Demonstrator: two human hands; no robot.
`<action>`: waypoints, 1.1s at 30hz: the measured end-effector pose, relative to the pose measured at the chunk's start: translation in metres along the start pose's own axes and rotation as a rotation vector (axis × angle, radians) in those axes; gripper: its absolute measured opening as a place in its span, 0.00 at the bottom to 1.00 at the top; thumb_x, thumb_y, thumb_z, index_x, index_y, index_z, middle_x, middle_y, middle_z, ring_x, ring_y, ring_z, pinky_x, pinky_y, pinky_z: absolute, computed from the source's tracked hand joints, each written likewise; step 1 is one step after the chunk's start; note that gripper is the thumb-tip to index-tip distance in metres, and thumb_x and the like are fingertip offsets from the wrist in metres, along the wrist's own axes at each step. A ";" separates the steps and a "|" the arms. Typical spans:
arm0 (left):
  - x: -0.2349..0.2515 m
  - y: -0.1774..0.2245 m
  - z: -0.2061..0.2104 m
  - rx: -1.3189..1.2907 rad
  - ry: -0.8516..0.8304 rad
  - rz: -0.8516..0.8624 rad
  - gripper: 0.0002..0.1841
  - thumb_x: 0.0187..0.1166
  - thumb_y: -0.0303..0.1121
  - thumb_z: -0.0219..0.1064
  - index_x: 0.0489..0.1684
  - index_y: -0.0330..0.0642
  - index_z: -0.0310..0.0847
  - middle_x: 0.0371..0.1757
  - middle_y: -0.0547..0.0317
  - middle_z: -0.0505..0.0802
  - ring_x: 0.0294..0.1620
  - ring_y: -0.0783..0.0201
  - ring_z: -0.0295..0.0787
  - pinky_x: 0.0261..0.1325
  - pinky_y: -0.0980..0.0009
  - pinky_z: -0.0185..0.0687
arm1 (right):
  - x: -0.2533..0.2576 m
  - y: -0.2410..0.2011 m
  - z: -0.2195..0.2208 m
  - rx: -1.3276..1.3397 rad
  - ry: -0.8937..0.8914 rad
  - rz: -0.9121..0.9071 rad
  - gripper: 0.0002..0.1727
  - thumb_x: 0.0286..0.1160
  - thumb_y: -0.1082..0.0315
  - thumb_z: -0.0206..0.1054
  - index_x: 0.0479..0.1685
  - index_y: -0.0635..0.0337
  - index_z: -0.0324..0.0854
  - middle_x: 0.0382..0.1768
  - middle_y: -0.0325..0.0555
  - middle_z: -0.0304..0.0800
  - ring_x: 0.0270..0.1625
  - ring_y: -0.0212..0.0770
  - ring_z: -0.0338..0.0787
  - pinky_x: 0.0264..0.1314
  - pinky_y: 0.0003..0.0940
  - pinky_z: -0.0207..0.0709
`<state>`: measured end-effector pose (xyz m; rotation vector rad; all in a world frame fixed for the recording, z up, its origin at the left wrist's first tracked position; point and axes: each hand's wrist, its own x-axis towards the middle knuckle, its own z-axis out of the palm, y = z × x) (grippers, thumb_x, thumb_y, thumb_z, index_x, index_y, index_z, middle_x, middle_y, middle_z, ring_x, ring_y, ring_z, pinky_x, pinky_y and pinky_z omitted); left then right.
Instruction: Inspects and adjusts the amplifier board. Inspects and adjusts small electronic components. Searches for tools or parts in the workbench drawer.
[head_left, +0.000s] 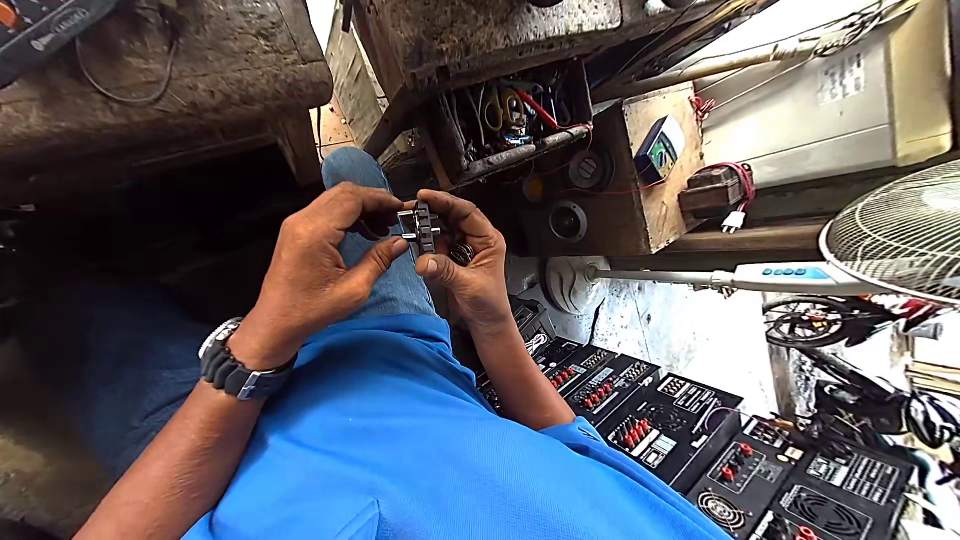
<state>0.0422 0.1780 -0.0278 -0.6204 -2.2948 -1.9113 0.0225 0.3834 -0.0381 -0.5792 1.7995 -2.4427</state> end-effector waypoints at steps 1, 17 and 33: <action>0.000 0.000 0.001 0.008 0.002 0.001 0.18 0.78 0.28 0.71 0.65 0.35 0.80 0.57 0.56 0.89 0.53 0.70 0.88 0.58 0.74 0.87 | 0.000 0.000 -0.001 -0.016 -0.002 -0.006 0.35 0.61 0.73 0.84 0.71 0.77 0.76 0.66 0.61 0.86 0.46 0.32 0.89 0.44 0.22 0.84; -0.003 0.001 0.011 -0.387 -0.036 -0.292 0.17 0.91 0.31 0.50 0.73 0.40 0.73 0.49 0.59 0.89 0.42 0.69 0.87 0.47 0.74 0.86 | -0.006 -0.005 0.011 -0.293 0.153 -0.002 0.36 0.52 0.76 0.88 0.64 0.73 0.74 0.53 0.53 0.85 0.35 0.27 0.80 0.35 0.18 0.76; -0.005 0.004 0.020 -0.514 -0.047 -0.335 0.13 0.93 0.29 0.49 0.63 0.38 0.79 0.46 0.56 0.90 0.39 0.67 0.89 0.45 0.70 0.91 | -0.009 -0.008 0.001 -0.233 0.095 0.087 0.20 0.78 0.78 0.65 0.68 0.78 0.77 0.56 0.58 0.87 0.49 0.38 0.89 0.50 0.30 0.88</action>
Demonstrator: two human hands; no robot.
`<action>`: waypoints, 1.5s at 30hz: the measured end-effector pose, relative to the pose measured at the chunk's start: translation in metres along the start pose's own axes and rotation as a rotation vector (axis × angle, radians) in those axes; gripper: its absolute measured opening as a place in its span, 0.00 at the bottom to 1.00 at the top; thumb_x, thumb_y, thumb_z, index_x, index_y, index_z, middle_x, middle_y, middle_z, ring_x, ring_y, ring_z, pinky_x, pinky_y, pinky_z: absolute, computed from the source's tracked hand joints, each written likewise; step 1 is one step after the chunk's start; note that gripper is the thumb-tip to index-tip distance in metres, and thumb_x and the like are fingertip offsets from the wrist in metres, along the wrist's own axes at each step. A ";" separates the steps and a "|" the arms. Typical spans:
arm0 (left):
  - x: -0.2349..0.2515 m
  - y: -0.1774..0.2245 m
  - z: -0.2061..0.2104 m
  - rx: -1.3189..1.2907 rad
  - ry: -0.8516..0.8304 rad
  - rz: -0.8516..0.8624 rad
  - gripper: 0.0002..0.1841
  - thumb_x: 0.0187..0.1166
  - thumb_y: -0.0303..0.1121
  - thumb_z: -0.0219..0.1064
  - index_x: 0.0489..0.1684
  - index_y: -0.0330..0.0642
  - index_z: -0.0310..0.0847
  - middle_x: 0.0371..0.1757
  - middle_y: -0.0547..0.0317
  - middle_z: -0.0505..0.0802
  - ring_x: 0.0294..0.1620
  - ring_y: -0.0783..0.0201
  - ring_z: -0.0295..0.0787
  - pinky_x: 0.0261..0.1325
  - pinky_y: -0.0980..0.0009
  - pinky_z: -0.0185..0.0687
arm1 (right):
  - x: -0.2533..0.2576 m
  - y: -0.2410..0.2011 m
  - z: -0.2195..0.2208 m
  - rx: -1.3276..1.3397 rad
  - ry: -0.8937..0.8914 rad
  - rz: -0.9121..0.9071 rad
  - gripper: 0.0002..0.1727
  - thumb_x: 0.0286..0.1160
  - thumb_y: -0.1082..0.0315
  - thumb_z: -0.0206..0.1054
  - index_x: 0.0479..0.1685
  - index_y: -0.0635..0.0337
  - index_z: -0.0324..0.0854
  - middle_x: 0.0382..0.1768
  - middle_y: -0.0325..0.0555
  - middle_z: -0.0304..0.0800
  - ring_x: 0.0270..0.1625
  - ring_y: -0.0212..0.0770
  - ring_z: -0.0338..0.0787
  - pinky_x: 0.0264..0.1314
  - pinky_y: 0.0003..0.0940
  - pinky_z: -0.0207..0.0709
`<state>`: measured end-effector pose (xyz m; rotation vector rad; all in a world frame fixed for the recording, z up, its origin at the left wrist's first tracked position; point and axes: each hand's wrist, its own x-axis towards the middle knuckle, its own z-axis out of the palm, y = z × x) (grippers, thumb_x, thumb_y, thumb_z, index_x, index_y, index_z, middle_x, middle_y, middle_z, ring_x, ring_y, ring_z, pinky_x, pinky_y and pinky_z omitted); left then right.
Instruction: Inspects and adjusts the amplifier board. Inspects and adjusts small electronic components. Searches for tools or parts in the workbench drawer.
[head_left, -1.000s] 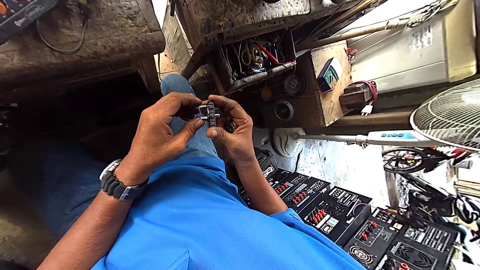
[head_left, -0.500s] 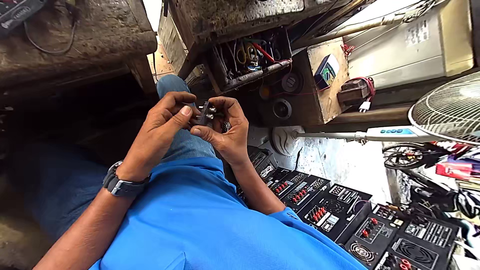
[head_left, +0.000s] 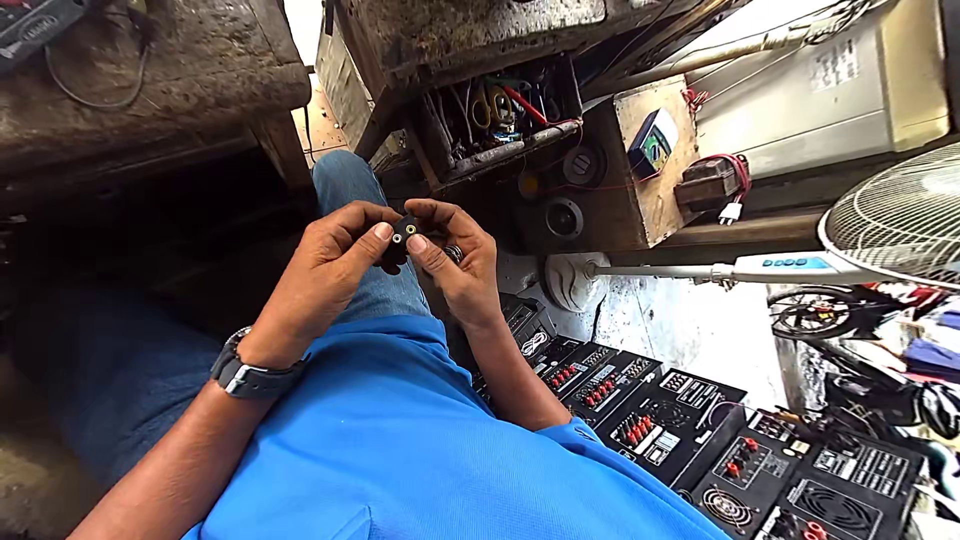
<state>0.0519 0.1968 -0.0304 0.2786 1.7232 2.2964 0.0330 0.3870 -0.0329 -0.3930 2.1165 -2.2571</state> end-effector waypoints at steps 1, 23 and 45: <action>0.000 0.000 0.000 0.031 0.008 0.009 0.13 0.93 0.29 0.50 0.63 0.38 0.79 0.46 0.56 0.90 0.38 0.67 0.89 0.44 0.70 0.91 | 0.000 0.000 -0.001 0.014 0.000 0.006 0.20 0.78 0.80 0.65 0.68 0.79 0.77 0.57 0.59 0.87 0.51 0.39 0.90 0.52 0.31 0.88; 0.008 -0.001 -0.004 0.423 0.103 0.412 0.13 0.72 0.19 0.73 0.54 0.35 0.88 0.66 0.52 0.86 0.61 0.64 0.88 0.63 0.69 0.89 | -0.004 0.012 -0.011 0.205 0.032 -0.022 0.20 0.78 0.71 0.70 0.65 0.74 0.80 0.52 0.50 0.87 0.31 0.26 0.78 0.28 0.19 0.72; 0.009 0.006 0.013 0.716 0.215 0.531 0.09 0.69 0.26 0.79 0.42 0.32 0.89 0.56 0.48 0.88 0.59 0.60 0.87 0.61 0.68 0.86 | -0.008 0.006 0.004 -0.216 0.215 -0.292 0.07 0.77 0.79 0.69 0.48 0.76 0.86 0.51 0.58 0.91 0.40 0.34 0.90 0.37 0.24 0.85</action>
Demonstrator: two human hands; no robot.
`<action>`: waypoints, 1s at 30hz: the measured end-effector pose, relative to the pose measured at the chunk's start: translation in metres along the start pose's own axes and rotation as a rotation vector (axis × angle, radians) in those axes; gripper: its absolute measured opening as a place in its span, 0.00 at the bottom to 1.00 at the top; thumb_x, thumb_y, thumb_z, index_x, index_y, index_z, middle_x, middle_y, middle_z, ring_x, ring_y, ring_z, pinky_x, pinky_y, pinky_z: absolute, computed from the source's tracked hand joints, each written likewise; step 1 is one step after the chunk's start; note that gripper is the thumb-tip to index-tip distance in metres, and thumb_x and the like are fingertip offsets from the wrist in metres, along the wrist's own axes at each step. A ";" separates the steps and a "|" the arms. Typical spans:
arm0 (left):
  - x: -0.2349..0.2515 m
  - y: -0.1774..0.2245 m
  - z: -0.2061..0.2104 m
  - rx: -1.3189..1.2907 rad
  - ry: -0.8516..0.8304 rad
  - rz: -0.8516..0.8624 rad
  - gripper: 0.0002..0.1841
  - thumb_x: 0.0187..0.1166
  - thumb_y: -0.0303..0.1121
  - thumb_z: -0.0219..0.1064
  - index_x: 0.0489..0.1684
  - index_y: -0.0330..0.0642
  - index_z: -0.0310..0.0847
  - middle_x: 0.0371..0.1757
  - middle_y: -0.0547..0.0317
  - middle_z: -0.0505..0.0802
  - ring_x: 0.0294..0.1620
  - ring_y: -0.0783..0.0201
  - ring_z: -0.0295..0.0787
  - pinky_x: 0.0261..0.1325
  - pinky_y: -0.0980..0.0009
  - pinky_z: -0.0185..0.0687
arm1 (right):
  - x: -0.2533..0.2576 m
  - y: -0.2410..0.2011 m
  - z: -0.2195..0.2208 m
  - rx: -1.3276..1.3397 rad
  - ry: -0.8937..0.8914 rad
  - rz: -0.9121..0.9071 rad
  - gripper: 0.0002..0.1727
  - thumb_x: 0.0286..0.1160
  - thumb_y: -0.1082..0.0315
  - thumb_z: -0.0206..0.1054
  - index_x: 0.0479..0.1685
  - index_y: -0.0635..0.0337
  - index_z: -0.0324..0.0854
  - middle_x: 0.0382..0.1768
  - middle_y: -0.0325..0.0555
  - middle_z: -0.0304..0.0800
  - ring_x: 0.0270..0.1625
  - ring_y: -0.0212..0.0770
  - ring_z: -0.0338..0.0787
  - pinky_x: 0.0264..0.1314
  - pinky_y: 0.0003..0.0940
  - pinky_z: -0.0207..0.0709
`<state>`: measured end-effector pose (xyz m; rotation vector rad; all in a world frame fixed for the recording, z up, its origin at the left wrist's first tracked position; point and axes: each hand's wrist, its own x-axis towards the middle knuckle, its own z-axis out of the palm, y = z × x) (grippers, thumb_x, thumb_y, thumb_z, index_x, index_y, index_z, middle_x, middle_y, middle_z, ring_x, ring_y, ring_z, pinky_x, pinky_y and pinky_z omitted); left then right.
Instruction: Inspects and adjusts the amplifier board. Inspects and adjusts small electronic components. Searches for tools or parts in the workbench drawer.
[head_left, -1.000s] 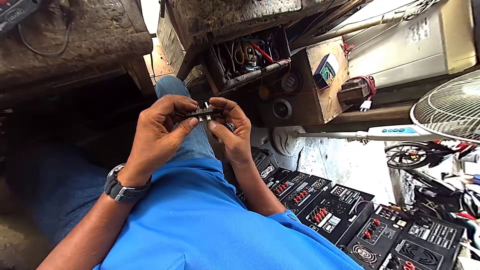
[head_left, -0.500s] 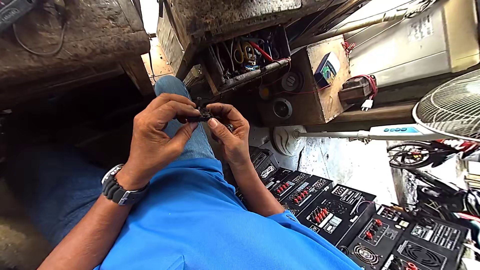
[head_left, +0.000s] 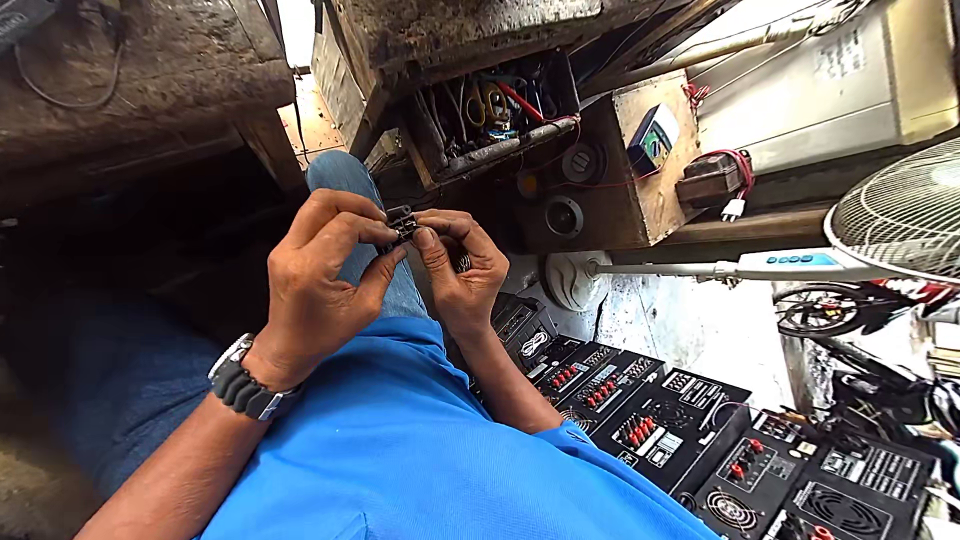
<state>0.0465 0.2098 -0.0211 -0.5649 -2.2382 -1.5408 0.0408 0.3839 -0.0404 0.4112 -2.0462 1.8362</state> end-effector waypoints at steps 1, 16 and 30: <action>0.000 0.001 0.001 0.018 0.010 0.011 0.09 0.68 0.26 0.79 0.41 0.32 0.90 0.55 0.47 0.88 0.58 0.60 0.87 0.61 0.69 0.86 | 0.000 0.001 0.001 -0.025 0.013 -0.019 0.07 0.77 0.79 0.69 0.47 0.76 0.86 0.50 0.58 0.91 0.41 0.36 0.91 0.38 0.25 0.86; -0.007 0.002 0.011 0.087 0.037 0.075 0.04 0.69 0.24 0.76 0.35 0.32 0.91 0.49 0.46 0.88 0.52 0.61 0.86 0.55 0.72 0.84 | -0.008 -0.005 0.010 -0.073 -0.031 0.211 0.11 0.91 0.68 0.55 0.59 0.63 0.79 0.37 0.44 0.80 0.21 0.27 0.74 0.19 0.19 0.72; -0.004 -0.014 0.001 0.017 -0.011 -0.059 0.09 0.70 0.28 0.78 0.42 0.33 0.89 0.53 0.49 0.88 0.56 0.61 0.88 0.59 0.68 0.87 | -0.001 0.005 0.009 0.100 -0.054 0.321 0.12 0.89 0.72 0.56 0.58 0.69 0.81 0.33 0.45 0.82 0.20 0.28 0.72 0.18 0.22 0.70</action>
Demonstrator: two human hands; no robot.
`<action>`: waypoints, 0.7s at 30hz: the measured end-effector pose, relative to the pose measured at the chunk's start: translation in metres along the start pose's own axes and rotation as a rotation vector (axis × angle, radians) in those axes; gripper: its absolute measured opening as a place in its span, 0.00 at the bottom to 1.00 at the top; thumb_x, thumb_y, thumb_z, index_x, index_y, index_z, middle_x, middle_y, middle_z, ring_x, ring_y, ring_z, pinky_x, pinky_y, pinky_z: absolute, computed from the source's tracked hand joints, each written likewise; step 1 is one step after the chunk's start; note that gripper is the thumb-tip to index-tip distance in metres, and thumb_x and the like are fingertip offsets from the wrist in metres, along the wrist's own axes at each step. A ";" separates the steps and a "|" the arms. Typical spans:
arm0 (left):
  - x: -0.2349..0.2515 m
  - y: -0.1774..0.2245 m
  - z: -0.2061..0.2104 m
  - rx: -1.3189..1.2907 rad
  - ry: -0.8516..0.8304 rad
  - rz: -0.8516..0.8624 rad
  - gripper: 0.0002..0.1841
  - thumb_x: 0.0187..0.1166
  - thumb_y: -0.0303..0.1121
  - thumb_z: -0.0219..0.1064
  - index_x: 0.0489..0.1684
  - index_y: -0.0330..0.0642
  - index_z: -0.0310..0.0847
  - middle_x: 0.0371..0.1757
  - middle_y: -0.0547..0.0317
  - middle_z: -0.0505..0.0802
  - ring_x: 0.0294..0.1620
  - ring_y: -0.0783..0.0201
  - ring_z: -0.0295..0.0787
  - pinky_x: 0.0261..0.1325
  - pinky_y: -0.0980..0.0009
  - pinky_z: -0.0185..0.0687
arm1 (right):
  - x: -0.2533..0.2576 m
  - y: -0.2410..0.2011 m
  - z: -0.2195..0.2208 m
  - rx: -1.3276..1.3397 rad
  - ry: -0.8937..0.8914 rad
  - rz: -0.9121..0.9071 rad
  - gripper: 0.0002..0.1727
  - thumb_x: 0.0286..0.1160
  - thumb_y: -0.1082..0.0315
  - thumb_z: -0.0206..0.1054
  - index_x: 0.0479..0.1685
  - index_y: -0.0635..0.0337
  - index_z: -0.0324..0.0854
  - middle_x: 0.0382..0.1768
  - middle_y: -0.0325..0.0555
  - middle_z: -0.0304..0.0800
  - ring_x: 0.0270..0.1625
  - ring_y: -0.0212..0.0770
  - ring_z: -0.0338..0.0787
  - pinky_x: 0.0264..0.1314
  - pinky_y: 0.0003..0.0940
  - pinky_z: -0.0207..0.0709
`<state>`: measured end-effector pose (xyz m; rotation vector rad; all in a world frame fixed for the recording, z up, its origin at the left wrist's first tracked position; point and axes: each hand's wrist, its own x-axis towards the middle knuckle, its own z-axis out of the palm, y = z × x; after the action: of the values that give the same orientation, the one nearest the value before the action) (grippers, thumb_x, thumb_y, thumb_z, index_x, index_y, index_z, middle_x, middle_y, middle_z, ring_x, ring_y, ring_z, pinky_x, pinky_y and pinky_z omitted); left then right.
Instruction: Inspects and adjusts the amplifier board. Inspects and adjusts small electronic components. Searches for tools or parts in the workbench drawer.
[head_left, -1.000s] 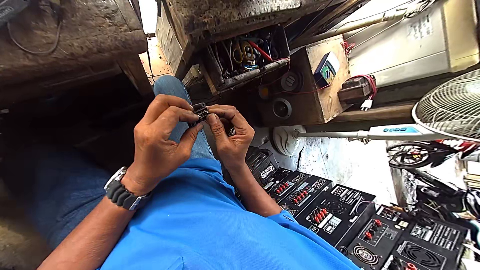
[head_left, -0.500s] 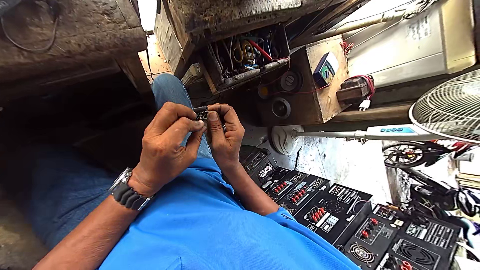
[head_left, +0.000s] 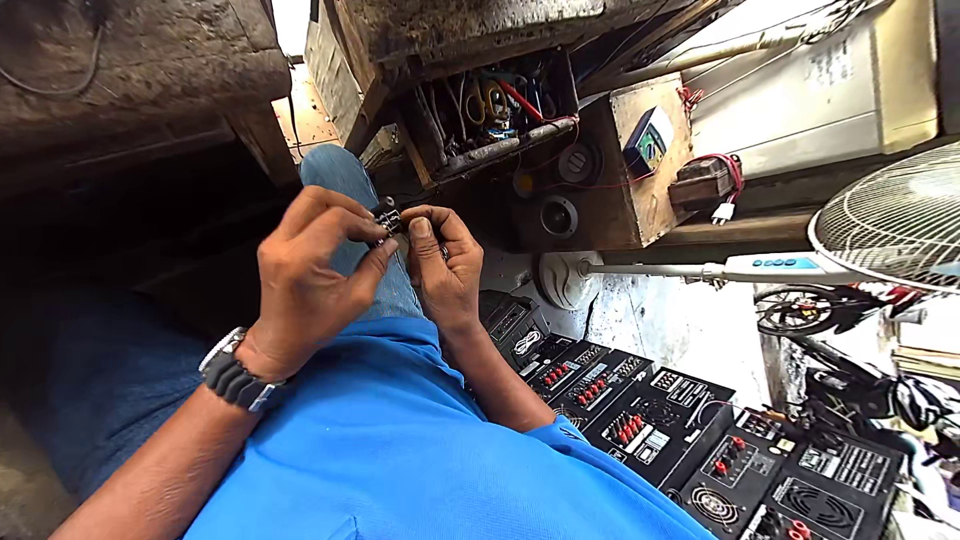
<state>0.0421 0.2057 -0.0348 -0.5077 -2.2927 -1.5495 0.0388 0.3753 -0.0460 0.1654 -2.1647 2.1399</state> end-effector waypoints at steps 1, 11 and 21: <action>0.000 -0.003 -0.003 -0.060 -0.007 -0.049 0.11 0.70 0.29 0.78 0.45 0.34 0.88 0.54 0.51 0.89 0.56 0.63 0.88 0.59 0.68 0.88 | 0.003 -0.001 -0.004 0.003 -0.030 -0.021 0.13 0.88 0.73 0.57 0.59 0.72 0.81 0.38 0.47 0.85 0.23 0.28 0.74 0.22 0.22 0.72; -0.007 -0.007 -0.004 -0.423 -0.057 -0.254 0.11 0.77 0.26 0.73 0.54 0.39 0.82 0.42 0.62 0.90 0.34 0.73 0.88 0.38 0.78 0.88 | 0.010 0.003 -0.022 0.270 -0.136 0.089 0.14 0.83 0.76 0.60 0.62 0.75 0.81 0.42 0.49 0.87 0.21 0.25 0.70 0.19 0.20 0.66; -0.007 -0.002 -0.002 -0.370 -0.142 -0.277 0.13 0.84 0.26 0.64 0.64 0.37 0.81 0.48 0.59 0.91 0.34 0.72 0.88 0.37 0.77 0.89 | 0.009 0.009 -0.025 0.362 -0.104 0.184 0.13 0.87 0.74 0.58 0.60 0.73 0.82 0.31 0.46 0.85 0.16 0.25 0.68 0.15 0.18 0.64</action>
<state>0.0476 0.2023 -0.0393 -0.4118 -2.2596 -2.1582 0.0287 0.4003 -0.0533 0.1075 -1.8860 2.6707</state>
